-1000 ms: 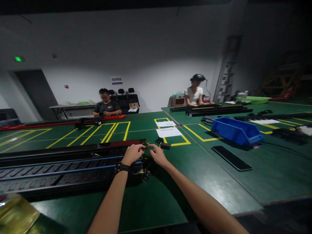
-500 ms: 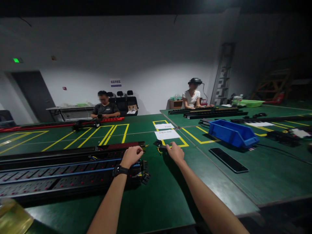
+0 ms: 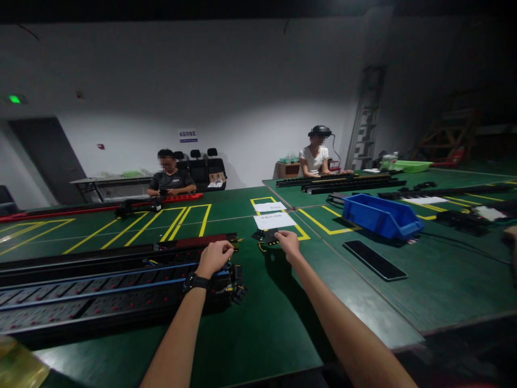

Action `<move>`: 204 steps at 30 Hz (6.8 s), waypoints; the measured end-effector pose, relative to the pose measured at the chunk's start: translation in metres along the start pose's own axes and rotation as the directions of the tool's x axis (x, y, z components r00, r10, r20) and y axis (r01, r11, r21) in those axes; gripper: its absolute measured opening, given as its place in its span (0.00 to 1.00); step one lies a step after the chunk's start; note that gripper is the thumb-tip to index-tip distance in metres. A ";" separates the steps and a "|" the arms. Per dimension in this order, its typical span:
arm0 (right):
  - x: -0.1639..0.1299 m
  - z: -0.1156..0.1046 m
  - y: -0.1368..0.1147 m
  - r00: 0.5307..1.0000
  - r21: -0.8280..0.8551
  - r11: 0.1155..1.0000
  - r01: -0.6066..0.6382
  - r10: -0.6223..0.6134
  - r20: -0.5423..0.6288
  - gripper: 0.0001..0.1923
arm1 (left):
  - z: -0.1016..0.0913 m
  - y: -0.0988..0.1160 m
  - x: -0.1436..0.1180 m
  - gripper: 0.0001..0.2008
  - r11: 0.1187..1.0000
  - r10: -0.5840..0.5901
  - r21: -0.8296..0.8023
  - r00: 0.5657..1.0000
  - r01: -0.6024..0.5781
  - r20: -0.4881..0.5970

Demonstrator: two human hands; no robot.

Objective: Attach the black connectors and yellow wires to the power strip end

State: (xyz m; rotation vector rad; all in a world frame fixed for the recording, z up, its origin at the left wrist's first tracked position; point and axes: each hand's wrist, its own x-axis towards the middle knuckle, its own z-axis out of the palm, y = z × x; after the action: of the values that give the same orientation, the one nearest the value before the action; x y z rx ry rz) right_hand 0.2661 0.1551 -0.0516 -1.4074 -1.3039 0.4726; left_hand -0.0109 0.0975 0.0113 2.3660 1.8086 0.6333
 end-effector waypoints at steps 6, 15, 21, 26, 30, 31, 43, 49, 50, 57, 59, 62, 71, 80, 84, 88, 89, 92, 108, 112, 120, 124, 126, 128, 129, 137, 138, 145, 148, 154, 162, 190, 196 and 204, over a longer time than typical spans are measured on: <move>-0.036 0.029 -0.044 0.993 -0.017 0.993 0.117 -0.116 0.037 0.13 | -0.001 0.001 0.000 0.12 1.000 0.009 0.016 1.000 -0.009 -0.003; -0.076 0.060 -0.057 0.893 -0.093 0.919 0.382 -0.341 0.294 0.05 | 0.000 0.005 0.000 0.12 0.998 -0.027 0.052 1.000 0.027 0.001; -0.076 0.061 -0.051 0.858 -0.052 0.920 0.389 -0.341 0.385 0.11 | -0.001 0.009 -0.002 0.11 0.998 -0.017 0.062 1.000 0.017 0.008; -0.076 0.062 -0.046 0.828 -0.051 0.914 0.401 -0.338 0.448 0.19 | 0.002 0.007 -0.002 0.13 0.996 0.003 0.089 1.000 -0.004 0.014; -0.075 0.063 -0.043 0.822 -0.021 0.919 0.394 -0.342 0.455 0.22 | 0.003 0.007 -0.002 0.14 0.995 -0.011 0.097 1.000 0.011 0.006; -0.075 0.064 -0.042 0.825 -0.018 0.921 0.389 -0.340 0.452 0.22 | 0.003 0.007 -0.002 0.14 0.995 -0.012 0.097 1.000 0.012 -0.002; -0.071 0.070 -0.033 0.808 0.117 0.943 0.310 -0.327 0.491 0.24 | 0.003 0.003 0.000 0.14 0.999 -0.033 0.025 0.999 0.033 -0.012; -0.067 0.074 -0.024 0.766 0.218 0.934 0.284 -0.357 0.535 0.30 | 0.003 0.001 0.002 0.14 1.000 -0.005 0.013 1.000 0.005 0.004; -0.067 0.075 -0.023 0.762 0.228 0.933 0.280 -0.360 0.538 0.30 | 0.003 0.001 0.002 0.14 1.000 -0.004 0.008 1.000 0.004 0.004; -0.064 0.075 -0.024 0.712 0.283 0.908 0.309 -0.418 0.564 0.37 | 0.006 0.000 0.001 0.12 0.998 -0.044 -0.047 0.998 0.042 -0.040; -0.063 0.076 -0.024 0.702 0.281 0.903 0.325 -0.430 0.568 0.37 | 0.007 -0.001 0.002 0.11 0.997 -0.051 -0.060 0.998 0.049 -0.033; -0.061 0.076 -0.024 0.698 0.288 0.903 0.318 -0.429 0.573 0.38 | 0.007 -0.001 0.001 0.10 0.997 -0.047 -0.067 0.999 0.045 -0.022; -0.066 0.074 -0.023 0.717 0.253 0.919 0.304 -0.395 0.575 0.39 | 0.009 0.000 -0.001 0.10 0.999 -0.021 0.033 0.999 0.022 -0.023; -0.067 0.073 -0.023 0.733 0.246 0.933 0.262 -0.358 0.579 0.38 | 0.007 -0.001 0.000 0.11 0.998 -0.033 -0.046 0.999 0.031 -0.034; -0.068 0.074 -0.023 0.746 0.257 0.930 0.262 -0.364 0.557 0.34 | 0.006 0.000 -0.001 0.11 0.998 -0.043 -0.050 0.998 0.041 -0.043; -0.069 0.073 -0.024 0.834 0.202 0.947 0.250 -0.316 0.452 0.27 | 0.006 0.000 0.000 0.11 0.996 -0.065 -0.060 0.997 0.063 -0.035; -0.069 0.073 -0.025 0.857 0.173 0.954 0.246 -0.298 0.420 0.25 | 0.007 0.000 0.000 0.10 0.996 -0.065 -0.062 0.997 0.063 -0.032; -0.068 0.070 -0.029 0.891 0.097 0.965 0.244 -0.262 0.370 0.19 | 0.007 -0.001 0.001 0.11 0.996 -0.058 -0.063 0.998 0.056 -0.031; -0.070 0.065 -0.035 0.877 0.061 0.968 0.243 -0.247 0.412 0.16 | 0.005 -0.002 0.001 0.11 0.996 -0.048 -0.071 0.999 0.047 -0.021; -0.069 0.066 -0.035 0.870 0.059 0.970 0.238 -0.240 0.431 0.16 | 0.006 -0.004 0.002 0.10 0.995 -0.060 -0.075 0.998 0.058 -0.018; -0.070 0.066 -0.035 0.867 0.031 0.963 0.267 -0.254 0.429 0.16 | 0.007 -0.004 0.003 0.11 0.997 -0.046 -0.063 0.999 0.045 -0.017; -0.072 0.066 -0.038 0.868 -0.003 0.965 0.262 -0.234 0.438 0.17 | 0.007 -0.004 0.003 0.11 0.998 -0.041 -0.051 0.999 0.040 -0.024; -0.072 0.062 -0.042 0.871 -0.030 0.963 0.269 -0.230 0.435 0.17 | 0.007 -0.004 0.003 0.10 0.998 -0.040 -0.041 0.999 0.039 -0.028; -0.070 0.056 -0.046 0.881 -0.104 0.947 0.305 -0.239 0.408 0.17 | 0.007 -0.004 0.003 0.10 0.999 -0.040 -0.038 0.999 0.039 -0.027; -0.068 0.051 -0.049 0.892 -0.165 0.931 0.324 -0.243 0.382 0.17 | 0.008 -0.004 0.003 0.10 0.999 -0.039 -0.039 0.999 0.038 -0.026; -0.053 0.023 -0.043 0.928 -0.586 0.728 0.354 -0.194 0.320 0.16 | 0.006 -0.004 0.002 0.09 0.998 -0.039 -0.056 0.999 0.037 -0.033; -0.052 0.022 -0.041 0.920 -0.598 0.712 0.369 -0.188 0.343 0.15 | 0.005 -0.004 0.001 0.09 0.998 -0.043 -0.056 0.999 0.041 -0.030; -0.049 0.019 -0.043 0.906 -0.679 0.620 0.394 -0.136 0.401 0.10 | 0.003 -0.001 -0.001 0.10 0.997 -0.051 -0.059 0.999 0.050 -0.016; -0.049 0.019 -0.043 0.922 -0.705 0.610 0.362 -0.123 0.367 0.12 | 0.002 0.001 -0.002 0.10 0.997 -0.058 -0.052 0.998 0.057 -0.027; -0.050 0.022 -0.034 0.900 -0.706 0.571 0.419 -0.157 0.407 0.16 | 0.001 0.004 -0.004 0.10 0.996 -0.073 -0.049 0.997 0.071 -0.032; -0.050 0.022 -0.036 0.895 -0.687 0.597 0.415 -0.132 0.426 0.08 | 0.003 0.002 -0.003 0.11 0.997 -0.072 -0.045 0.997 0.070 -0.031; -0.042 0.040 -0.012 0.963 -0.262 0.949 0.176 -0.111 0.244 0.10 | 0.006 0.001 -0.004 0.11 0.998 -0.065 -0.012 0.997 0.064 -0.036; -0.044 0.043 -0.008 0.954 -0.279 0.935 0.218 -0.145 0.261 0.09 | 0.005 0.005 -0.007 0.11 0.997 -0.073 0.003 0.997 0.073 -0.029; -0.037 0.045 0.000 0.916 -0.096 0.942 0.321 -0.284 0.285 0.09 | 0.003 0.007 -0.008 0.11 0.996 -0.088 -0.019 0.996 0.087 -0.031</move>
State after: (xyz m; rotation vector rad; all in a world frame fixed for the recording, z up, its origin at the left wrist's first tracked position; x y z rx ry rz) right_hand 0.2164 0.1420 -0.0791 -1.2523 -1.7741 0.3731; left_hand -0.0055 0.0881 0.0084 2.2635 1.8994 0.6769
